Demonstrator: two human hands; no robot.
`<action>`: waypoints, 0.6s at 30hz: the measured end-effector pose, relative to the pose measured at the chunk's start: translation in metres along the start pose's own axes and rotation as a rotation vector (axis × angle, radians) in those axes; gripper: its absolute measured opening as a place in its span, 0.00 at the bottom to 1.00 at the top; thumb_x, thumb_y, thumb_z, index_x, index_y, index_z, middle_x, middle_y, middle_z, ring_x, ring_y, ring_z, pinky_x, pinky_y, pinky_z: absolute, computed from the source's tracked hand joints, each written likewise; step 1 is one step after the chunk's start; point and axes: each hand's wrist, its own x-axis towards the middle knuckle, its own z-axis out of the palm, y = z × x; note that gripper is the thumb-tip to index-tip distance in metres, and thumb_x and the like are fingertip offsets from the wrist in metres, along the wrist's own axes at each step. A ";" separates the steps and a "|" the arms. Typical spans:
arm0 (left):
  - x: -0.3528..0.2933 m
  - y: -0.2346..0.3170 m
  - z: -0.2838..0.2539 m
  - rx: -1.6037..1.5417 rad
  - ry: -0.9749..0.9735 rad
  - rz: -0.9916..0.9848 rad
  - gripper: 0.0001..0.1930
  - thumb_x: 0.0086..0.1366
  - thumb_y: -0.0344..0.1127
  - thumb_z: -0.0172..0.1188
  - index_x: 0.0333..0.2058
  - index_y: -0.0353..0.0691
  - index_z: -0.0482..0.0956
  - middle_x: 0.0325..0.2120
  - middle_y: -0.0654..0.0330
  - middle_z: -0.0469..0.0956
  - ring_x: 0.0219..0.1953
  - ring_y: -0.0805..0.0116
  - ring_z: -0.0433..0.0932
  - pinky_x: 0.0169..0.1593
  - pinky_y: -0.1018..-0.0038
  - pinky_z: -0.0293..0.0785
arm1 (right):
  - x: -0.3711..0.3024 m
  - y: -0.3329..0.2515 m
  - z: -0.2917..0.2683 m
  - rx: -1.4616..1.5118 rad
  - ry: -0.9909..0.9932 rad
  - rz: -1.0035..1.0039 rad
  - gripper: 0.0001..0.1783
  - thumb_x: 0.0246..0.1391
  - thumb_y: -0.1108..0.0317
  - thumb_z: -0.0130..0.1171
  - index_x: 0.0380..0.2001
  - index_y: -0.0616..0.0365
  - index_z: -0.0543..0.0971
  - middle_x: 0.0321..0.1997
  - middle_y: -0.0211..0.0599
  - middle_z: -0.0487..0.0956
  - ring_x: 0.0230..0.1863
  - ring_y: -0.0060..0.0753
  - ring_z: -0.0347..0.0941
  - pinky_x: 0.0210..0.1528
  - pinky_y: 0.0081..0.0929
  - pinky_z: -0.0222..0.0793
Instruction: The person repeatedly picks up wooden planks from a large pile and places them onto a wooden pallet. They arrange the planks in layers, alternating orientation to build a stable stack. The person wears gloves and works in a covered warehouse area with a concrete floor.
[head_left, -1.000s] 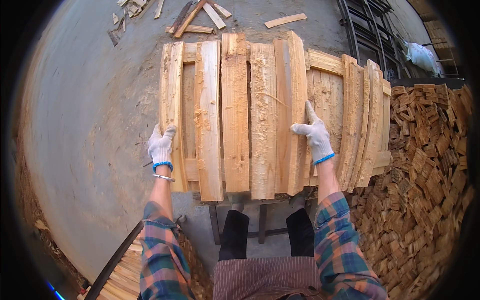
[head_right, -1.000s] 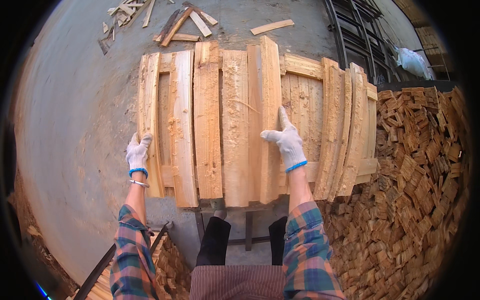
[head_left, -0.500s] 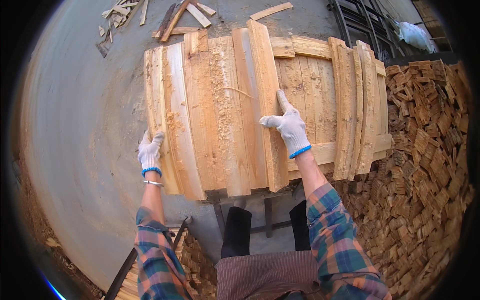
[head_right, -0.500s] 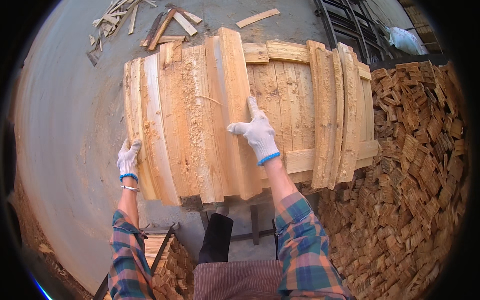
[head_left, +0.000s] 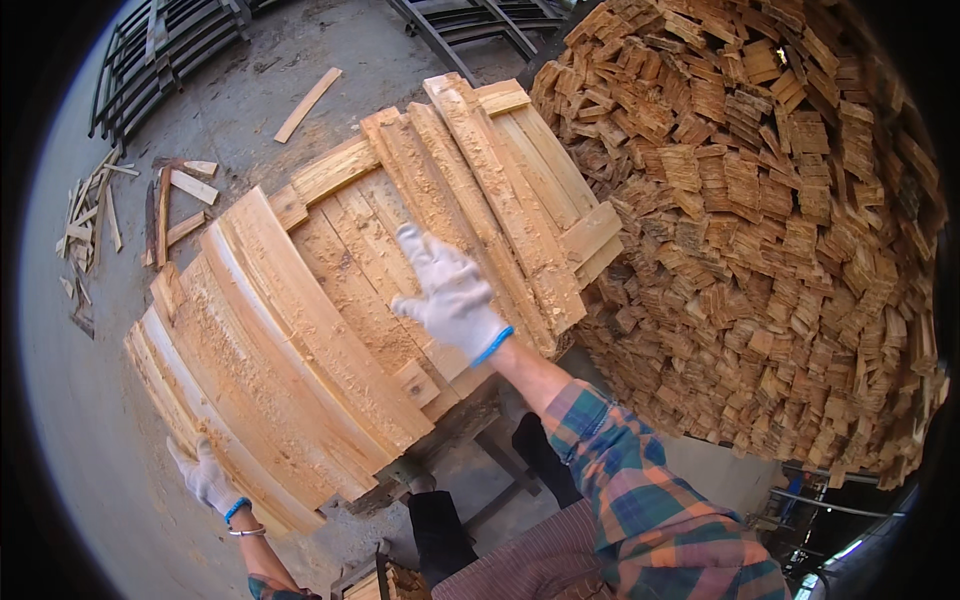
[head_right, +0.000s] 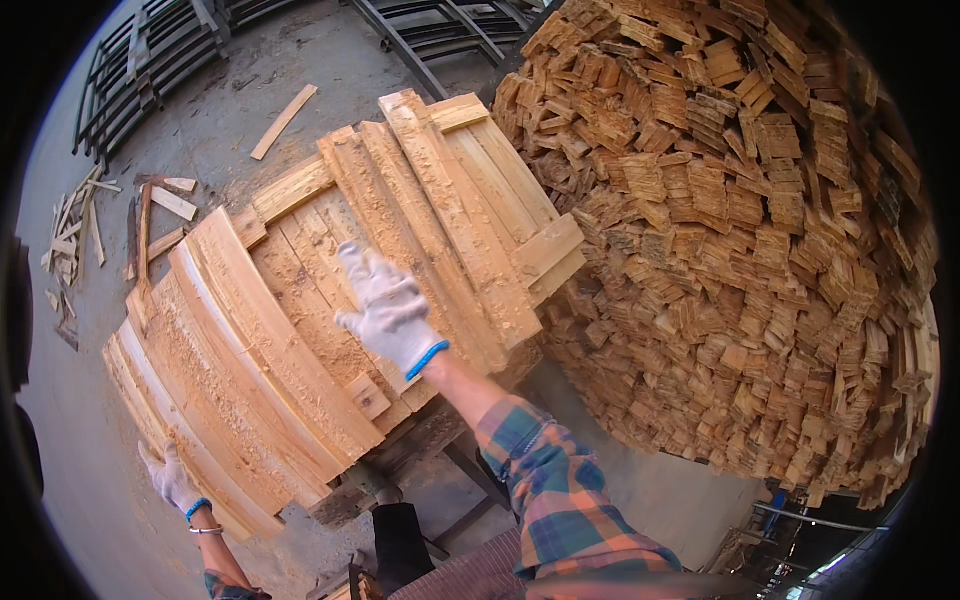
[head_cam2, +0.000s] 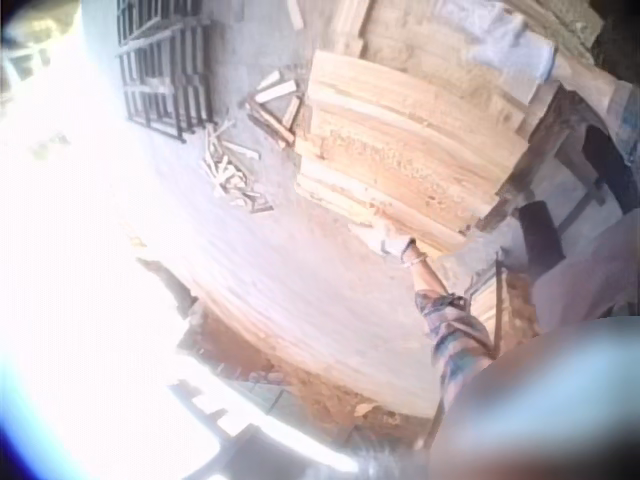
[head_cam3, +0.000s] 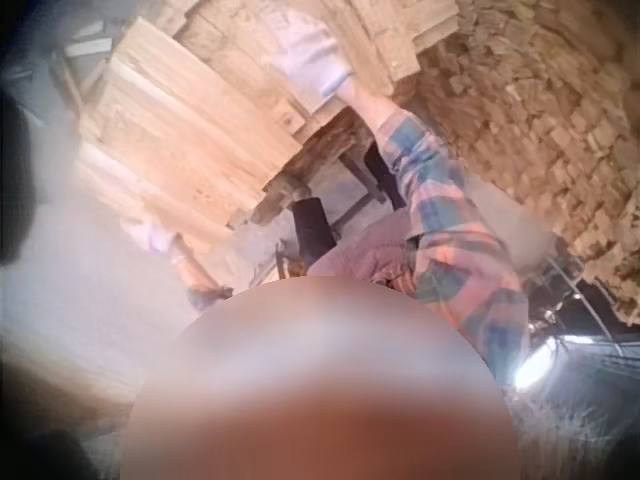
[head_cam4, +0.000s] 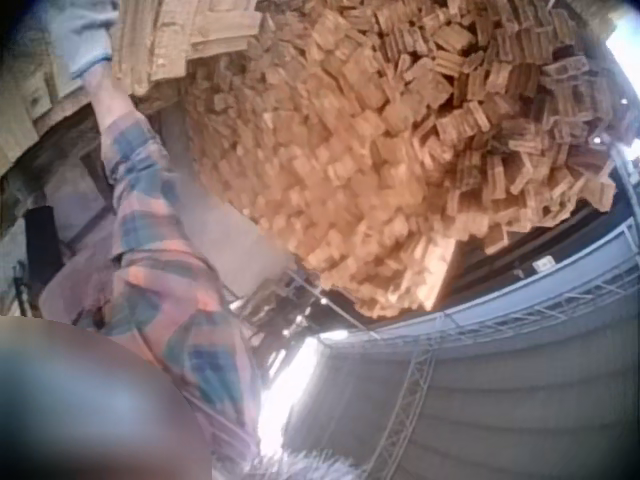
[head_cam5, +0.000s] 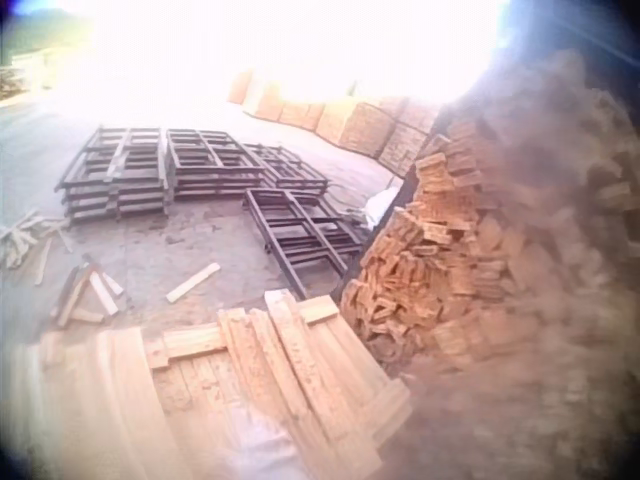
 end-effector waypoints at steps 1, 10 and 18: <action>-0.027 0.036 0.029 -0.174 -0.093 0.071 0.33 0.66 0.38 0.63 0.67 0.40 0.62 0.54 0.49 0.75 0.51 0.61 0.76 0.54 0.70 0.74 | 0.004 0.029 -0.025 -0.112 0.028 0.110 0.58 0.48 0.42 0.67 0.73 0.54 0.49 0.71 0.63 0.56 0.70 0.61 0.56 0.70 0.49 0.53; -0.260 0.234 0.349 0.187 -0.465 0.203 0.54 0.49 0.55 0.72 0.69 0.36 0.54 0.64 0.36 0.63 0.62 0.39 0.67 0.59 0.63 0.71 | 0.041 0.134 -0.058 -0.262 -0.121 0.264 0.65 0.38 0.40 0.73 0.73 0.52 0.48 0.71 0.63 0.55 0.70 0.60 0.53 0.66 0.49 0.58; -0.306 0.266 0.388 0.529 -0.280 0.306 0.56 0.47 0.51 0.74 0.69 0.40 0.51 0.66 0.39 0.54 0.57 0.39 0.71 0.57 0.60 0.73 | 0.053 0.277 -0.091 0.376 -0.207 0.381 0.60 0.40 0.51 0.75 0.72 0.55 0.52 0.68 0.58 0.65 0.68 0.51 0.63 0.67 0.43 0.62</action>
